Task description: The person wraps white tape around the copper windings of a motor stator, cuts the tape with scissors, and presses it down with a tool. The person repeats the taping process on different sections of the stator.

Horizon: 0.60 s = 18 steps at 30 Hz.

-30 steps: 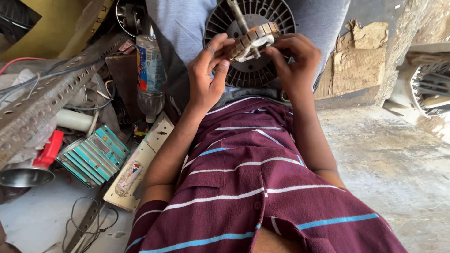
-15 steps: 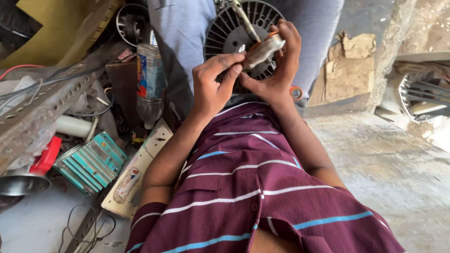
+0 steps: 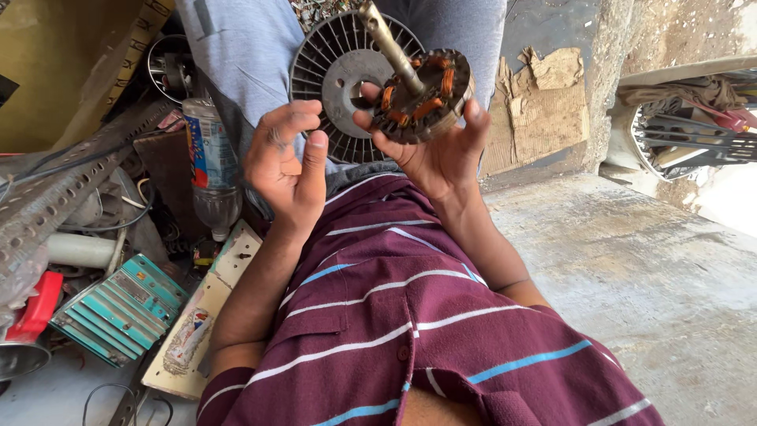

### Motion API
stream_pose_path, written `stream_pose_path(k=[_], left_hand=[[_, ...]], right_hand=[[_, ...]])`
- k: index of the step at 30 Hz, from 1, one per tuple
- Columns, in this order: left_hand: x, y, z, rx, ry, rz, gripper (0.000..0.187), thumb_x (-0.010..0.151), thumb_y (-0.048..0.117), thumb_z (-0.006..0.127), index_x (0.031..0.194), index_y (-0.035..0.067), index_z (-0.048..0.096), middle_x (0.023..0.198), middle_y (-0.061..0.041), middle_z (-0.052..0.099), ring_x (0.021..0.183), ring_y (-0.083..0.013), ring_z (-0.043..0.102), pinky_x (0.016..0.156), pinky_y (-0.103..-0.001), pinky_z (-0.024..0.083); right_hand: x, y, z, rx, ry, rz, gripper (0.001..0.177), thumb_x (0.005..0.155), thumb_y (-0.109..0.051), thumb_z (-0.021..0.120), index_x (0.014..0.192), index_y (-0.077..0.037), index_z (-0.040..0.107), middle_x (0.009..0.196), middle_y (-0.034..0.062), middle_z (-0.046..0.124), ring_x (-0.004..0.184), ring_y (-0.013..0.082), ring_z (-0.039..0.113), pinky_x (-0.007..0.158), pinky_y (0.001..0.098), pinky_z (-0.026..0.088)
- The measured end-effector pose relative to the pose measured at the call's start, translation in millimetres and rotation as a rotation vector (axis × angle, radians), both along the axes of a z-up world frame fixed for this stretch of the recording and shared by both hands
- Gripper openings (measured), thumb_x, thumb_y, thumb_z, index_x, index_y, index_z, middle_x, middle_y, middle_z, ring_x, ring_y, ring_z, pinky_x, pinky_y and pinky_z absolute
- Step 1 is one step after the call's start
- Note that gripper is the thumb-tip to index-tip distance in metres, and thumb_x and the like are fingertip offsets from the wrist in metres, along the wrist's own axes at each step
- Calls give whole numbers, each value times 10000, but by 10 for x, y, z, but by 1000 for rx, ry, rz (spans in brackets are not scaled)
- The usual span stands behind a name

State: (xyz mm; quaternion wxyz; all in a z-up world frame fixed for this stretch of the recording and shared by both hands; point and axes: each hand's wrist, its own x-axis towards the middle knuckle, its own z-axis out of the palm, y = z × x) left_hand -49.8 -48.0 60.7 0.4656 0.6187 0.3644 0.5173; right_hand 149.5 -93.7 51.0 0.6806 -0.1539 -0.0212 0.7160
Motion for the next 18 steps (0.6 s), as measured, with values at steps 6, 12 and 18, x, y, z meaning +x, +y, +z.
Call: stream_pose_path(k=[6, 12, 18], left_hand=[[84, -79, -203, -325, -243, -234, 534, 1073, 181, 724, 1521, 65, 456, 1524, -163, 498, 1403, -244, 546, 1164, -347, 498], [351, -85, -357, -845, -781, -472, 990, 938, 416, 810, 1633, 116, 172, 1642, -203, 385, 1526, -312, 415, 1242, -446, 403], [380, -13, -316, -755, -828, -587, 1014, 908, 446, 847, 1661, 144, 238, 1691, -204, 299, 1543, -281, 379, 1281, -412, 363]], right_hand=[[-92, -33, 7, 45, -852, -197, 1130, 810, -396, 914, 1651, -73, 232, 1497, 211, 471, 1187, 334, 631, 895, 445, 631], [50, -63, 165, 188, -1581, -179, 1083, 809, -414, 894, 1641, -62, 298, 1587, 173, 444, 1334, 252, 614, 992, 367, 663], [-35, 40, 137, 338, -1817, -272, 1073, 808, -369, 963, 1619, -103, 312, 1601, 212, 369, 1442, 330, 535, 1030, 373, 614]])
